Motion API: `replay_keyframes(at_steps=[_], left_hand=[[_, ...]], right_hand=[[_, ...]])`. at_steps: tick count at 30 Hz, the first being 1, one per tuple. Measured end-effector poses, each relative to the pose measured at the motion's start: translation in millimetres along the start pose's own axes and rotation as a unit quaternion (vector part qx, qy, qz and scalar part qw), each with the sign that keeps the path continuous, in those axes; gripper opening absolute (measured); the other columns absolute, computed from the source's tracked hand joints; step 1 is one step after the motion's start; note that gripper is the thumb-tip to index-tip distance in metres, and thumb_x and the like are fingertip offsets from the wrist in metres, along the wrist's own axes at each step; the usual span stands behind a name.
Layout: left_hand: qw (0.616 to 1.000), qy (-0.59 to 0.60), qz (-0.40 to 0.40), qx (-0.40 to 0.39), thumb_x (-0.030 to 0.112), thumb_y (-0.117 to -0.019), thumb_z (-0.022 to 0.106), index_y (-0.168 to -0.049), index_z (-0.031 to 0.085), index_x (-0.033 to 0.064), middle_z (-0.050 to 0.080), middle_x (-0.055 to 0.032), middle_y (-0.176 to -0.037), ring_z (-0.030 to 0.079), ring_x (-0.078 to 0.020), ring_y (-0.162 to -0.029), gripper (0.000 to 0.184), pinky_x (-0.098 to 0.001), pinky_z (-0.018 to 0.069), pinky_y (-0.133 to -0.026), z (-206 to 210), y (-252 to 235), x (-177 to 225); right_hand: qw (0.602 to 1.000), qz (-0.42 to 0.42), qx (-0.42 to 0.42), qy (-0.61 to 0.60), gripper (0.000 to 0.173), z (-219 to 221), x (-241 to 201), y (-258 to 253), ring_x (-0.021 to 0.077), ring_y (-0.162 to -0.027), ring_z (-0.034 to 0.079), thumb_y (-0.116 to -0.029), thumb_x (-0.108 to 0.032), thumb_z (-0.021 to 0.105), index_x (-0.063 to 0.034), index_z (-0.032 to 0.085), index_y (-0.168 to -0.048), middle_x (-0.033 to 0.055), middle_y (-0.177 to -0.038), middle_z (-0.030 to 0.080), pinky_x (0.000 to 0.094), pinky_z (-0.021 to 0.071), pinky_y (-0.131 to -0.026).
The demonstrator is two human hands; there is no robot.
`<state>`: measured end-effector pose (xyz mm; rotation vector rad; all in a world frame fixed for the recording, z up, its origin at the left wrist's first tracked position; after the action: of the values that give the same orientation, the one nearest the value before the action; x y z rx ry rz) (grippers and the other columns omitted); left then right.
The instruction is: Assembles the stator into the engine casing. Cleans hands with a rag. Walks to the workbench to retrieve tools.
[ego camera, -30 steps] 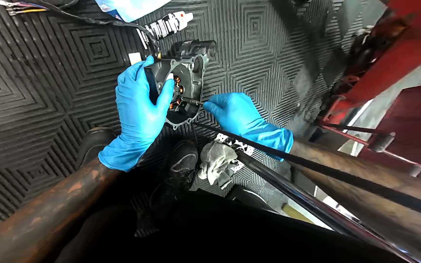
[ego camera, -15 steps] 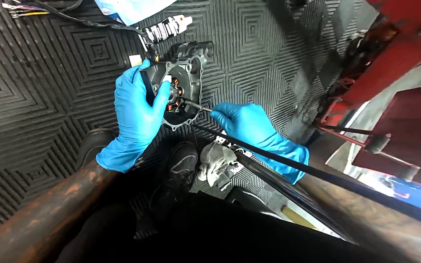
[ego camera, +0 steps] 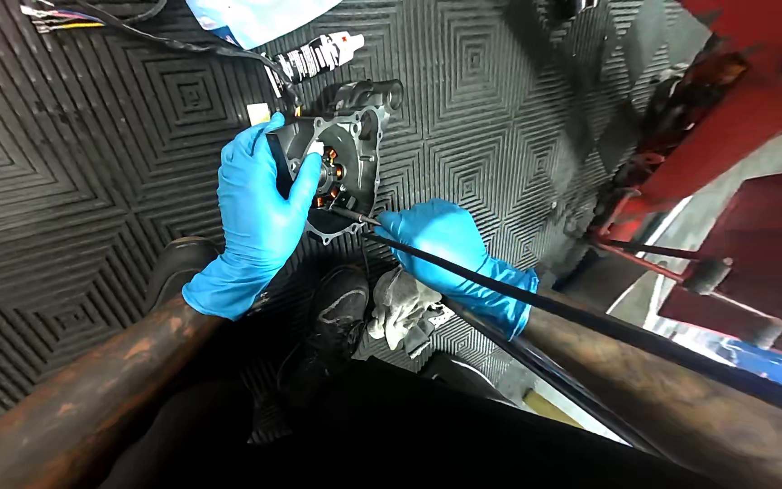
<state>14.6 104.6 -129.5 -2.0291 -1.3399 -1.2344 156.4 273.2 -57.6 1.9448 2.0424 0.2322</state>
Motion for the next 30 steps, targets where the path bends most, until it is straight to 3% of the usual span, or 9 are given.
replay_keyframes(at_steps=[5,10,15,16,20,23,25,27,30], left_hand=[[1.0,0.004,-0.001,0.003,0.05,-0.0988,0.058,-0.134,0.064,0.0074,0.061,-0.013,-0.14,0.053,-0.0274,-0.133,0.055,-0.046,0.0408,-0.11,0.5,0.4,1.0],[1.0,0.01,0.012,0.006,0.049,-0.0989,0.059,-0.134,0.064,0.0079,0.06,-0.0107,-0.143,0.051,-0.0263,-0.136,0.054,-0.0455,0.0381,-0.114,3.7,1.4,3.5],[1.0,0.02,0.013,0.019,0.048,-0.0989,0.06,-0.135,0.063,0.0066,0.06,-0.0112,-0.142,0.049,-0.0274,-0.137,0.055,-0.0466,0.0366,-0.114,5.3,4.3,4.6],[1.0,0.021,0.013,0.018,0.048,-0.0987,0.06,-0.135,0.063,0.0064,0.06,-0.011,-0.143,0.049,-0.0274,-0.137,0.055,-0.0463,0.0369,-0.114,5.3,4.2,4.3],[1.0,0.011,0.011,0.011,0.049,-0.0986,0.059,-0.134,0.064,0.0076,0.06,-0.0107,-0.142,0.05,-0.0265,-0.137,0.055,-0.0446,0.0376,-0.114,3.6,3.1,2.3],[1.0,0.011,0.016,0.019,0.049,-0.0987,0.06,-0.135,0.064,0.0072,0.061,-0.0114,-0.14,0.051,-0.0265,-0.136,0.055,-0.0439,0.0379,-0.114,4.3,1.7,2.7],[1.0,0.014,0.017,0.015,0.049,-0.0986,0.06,-0.136,0.064,0.0075,0.061,-0.0112,-0.141,0.05,-0.0267,-0.136,0.056,-0.0442,0.0375,-0.114,5.3,1.4,4.0],[1.0,0.016,0.02,0.013,0.048,-0.0986,0.061,-0.134,0.065,0.0073,0.06,-0.0113,-0.142,0.05,-0.0276,-0.137,0.054,-0.0453,0.0367,-0.115,5.3,1.6,4.6],[1.0,0.01,0.015,0.005,0.05,-0.0984,0.06,-0.137,0.063,0.0083,0.058,-0.0109,-0.144,0.048,-0.0297,-0.138,0.057,-0.0492,0.0372,-0.113,6.2,2.3,9.6]], right_hand=[[0.994,-0.068,0.002,0.083,0.021,-11.0,-15.3,-9.3,0.0349,-0.061,0.059,-0.0981,-0.001,0.044,0.0009,0.061,-0.085,0.0155,-0.064,0.055,0.0474,0.0439,-0.058],[0.969,0.169,-0.134,-0.123,0.036,-4.1,-0.7,-15.3,0.0283,-0.067,0.069,-0.1053,-0.036,0.051,-0.013,0.073,-0.088,0.0071,-0.067,0.066,0.0517,0.0518,-0.057],[0.589,0.529,-0.203,-0.576,0.039,13.9,3.6,2.6,0.0053,-0.039,0.038,-0.1088,-0.037,0.048,-0.0098,0.069,-0.09,-0.0042,-0.053,0.043,0.0212,0.0349,-0.038],[0.6,0.527,-0.2,-0.568,0.038,13.6,3.9,3.2,0.006,-0.04,0.038,-0.1088,-0.037,0.048,-0.0097,0.069,-0.093,-0.0036,-0.053,0.043,0.0218,0.0357,-0.039],[0.97,0.178,-0.115,-0.116,0.02,-8.3,-5.5,-5.5,0.025,-0.077,0.07,-0.1024,-0.022,0.056,-0.0112,0.072,-0.108,0.0075,-0.082,0.07,0.0448,0.0558,-0.067],[0.999,0.02,-0.025,0.024,0.016,-9.7,-13.3,-6.8,0.0373,-0.067,0.064,-0.0966,-0.008,0.053,-0.0031,0.067,-0.09,0.0161,-0.07,0.062,0.0516,0.0479,-0.061],[0.988,0.109,-0.082,-0.065,0.027,-6.6,-6.4,-8.3,0.0299,-0.062,0.067,-0.1024,-0.023,0.052,-0.0107,0.069,-0.087,0.0086,-0.065,0.063,0.0496,0.0508,-0.054],[0.898,0.291,-0.199,-0.264,0.033,-5.3,4.7,-13.9,0.0204,-0.065,0.063,-0.1066,-0.033,0.053,-0.0149,0.075,-0.089,0.0035,-0.069,0.064,0.0457,0.0488,-0.06],[0.68,0.49,-0.229,-0.495,0.036,0.4,9.7,-8.8,0.0067,-0.042,0.038,-0.1081,-0.032,0.052,-0.0099,0.074,-0.09,-0.0033,-0.053,0.044,0.0237,0.0333,-0.04]])
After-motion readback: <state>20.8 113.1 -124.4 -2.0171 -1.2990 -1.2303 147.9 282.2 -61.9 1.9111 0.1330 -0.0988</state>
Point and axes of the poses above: each hand's wrist, its own y-axis away from the middle knuckle, its own z-axis out of the palm, x = y × z, the point moved 4 cm from there along -y, towards the middle knuckle
